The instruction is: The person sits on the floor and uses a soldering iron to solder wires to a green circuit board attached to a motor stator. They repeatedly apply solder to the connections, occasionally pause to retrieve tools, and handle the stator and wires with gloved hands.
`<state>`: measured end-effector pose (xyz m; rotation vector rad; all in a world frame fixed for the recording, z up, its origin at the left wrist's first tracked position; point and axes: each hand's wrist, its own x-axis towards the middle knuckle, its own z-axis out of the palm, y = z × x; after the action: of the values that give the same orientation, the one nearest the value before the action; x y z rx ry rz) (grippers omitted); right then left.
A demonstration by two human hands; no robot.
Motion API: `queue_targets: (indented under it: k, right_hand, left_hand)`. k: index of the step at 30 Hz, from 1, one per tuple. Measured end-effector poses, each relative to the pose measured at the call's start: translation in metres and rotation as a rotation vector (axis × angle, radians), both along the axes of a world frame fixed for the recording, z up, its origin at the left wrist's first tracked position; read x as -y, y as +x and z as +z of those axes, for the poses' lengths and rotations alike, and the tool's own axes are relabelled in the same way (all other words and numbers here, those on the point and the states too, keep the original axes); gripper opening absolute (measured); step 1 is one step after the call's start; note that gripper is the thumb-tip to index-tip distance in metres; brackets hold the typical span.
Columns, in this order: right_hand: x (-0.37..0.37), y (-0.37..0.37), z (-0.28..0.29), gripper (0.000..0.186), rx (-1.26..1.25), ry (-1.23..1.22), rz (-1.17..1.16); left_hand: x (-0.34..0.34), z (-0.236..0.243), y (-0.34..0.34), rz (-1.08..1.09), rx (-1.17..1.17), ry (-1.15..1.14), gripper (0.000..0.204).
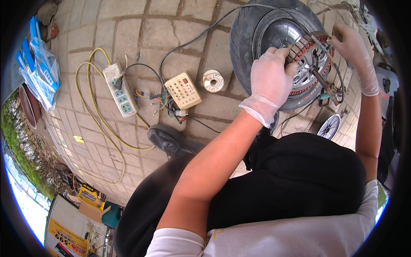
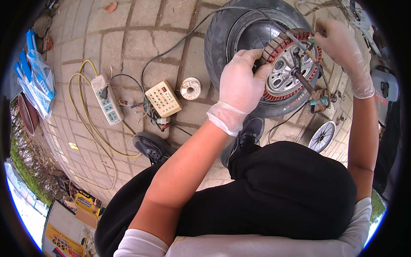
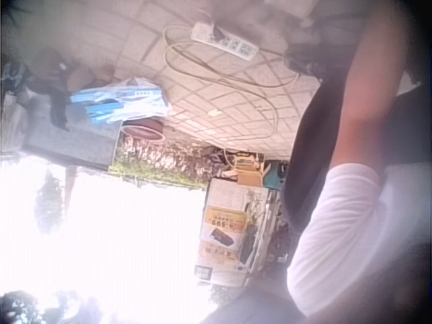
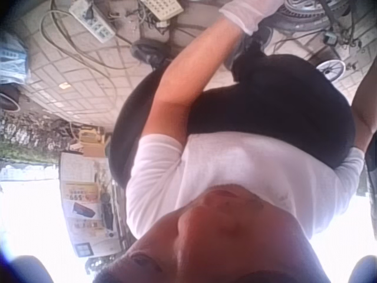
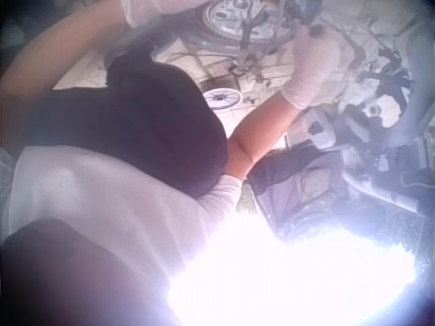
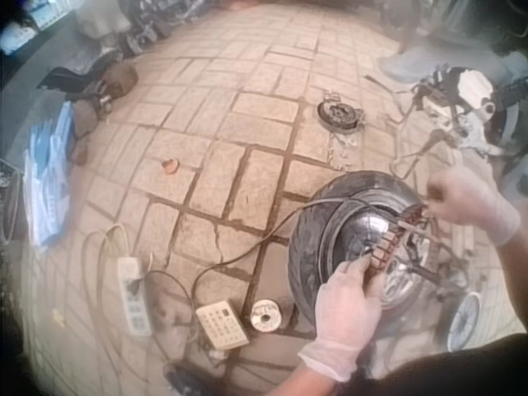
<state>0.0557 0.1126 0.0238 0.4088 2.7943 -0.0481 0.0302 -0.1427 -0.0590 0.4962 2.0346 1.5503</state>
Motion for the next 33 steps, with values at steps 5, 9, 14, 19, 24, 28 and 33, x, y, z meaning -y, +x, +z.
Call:
queue_targets:
  k: [5,9,14,19,24,28,33]
  right_hand:
    - [0.009,-0.002,0.006,0.018,-0.013,0.043,0.103]
    - [0.015,-0.007,0.01,0.017,-0.02,0.003,0.061]
    - [0.021,-0.007,0.009,0.012,-0.074,0.07,0.206]
    - [0.035,-0.011,0.014,0.01,-0.134,0.096,0.352]
    - [0.053,-0.021,0.025,0.009,-0.15,0.076,0.415]
    - [0.044,-0.012,0.033,0.01,-0.059,-0.181,-0.046]
    - [0.019,-0.005,0.034,0.015,-0.165,-0.391,-0.392]
  left_hand:
    - [0.0,0.001,0.0,-0.002,0.003,0.007,0.029]
    - [0.0,0.002,-0.001,0.0,0.003,0.0,0.03]
    - [0.001,0.002,-0.002,-0.005,0.004,0.008,0.03]
    - [-0.002,0.002,-0.002,-0.011,0.004,0.012,0.029]
    - [-0.001,0.003,-0.003,-0.002,0.007,0.008,0.029]
    - [0.001,0.004,-0.003,-0.007,0.019,-0.006,0.03]
    - [0.002,0.0,-0.001,-0.004,0.058,0.021,0.032]
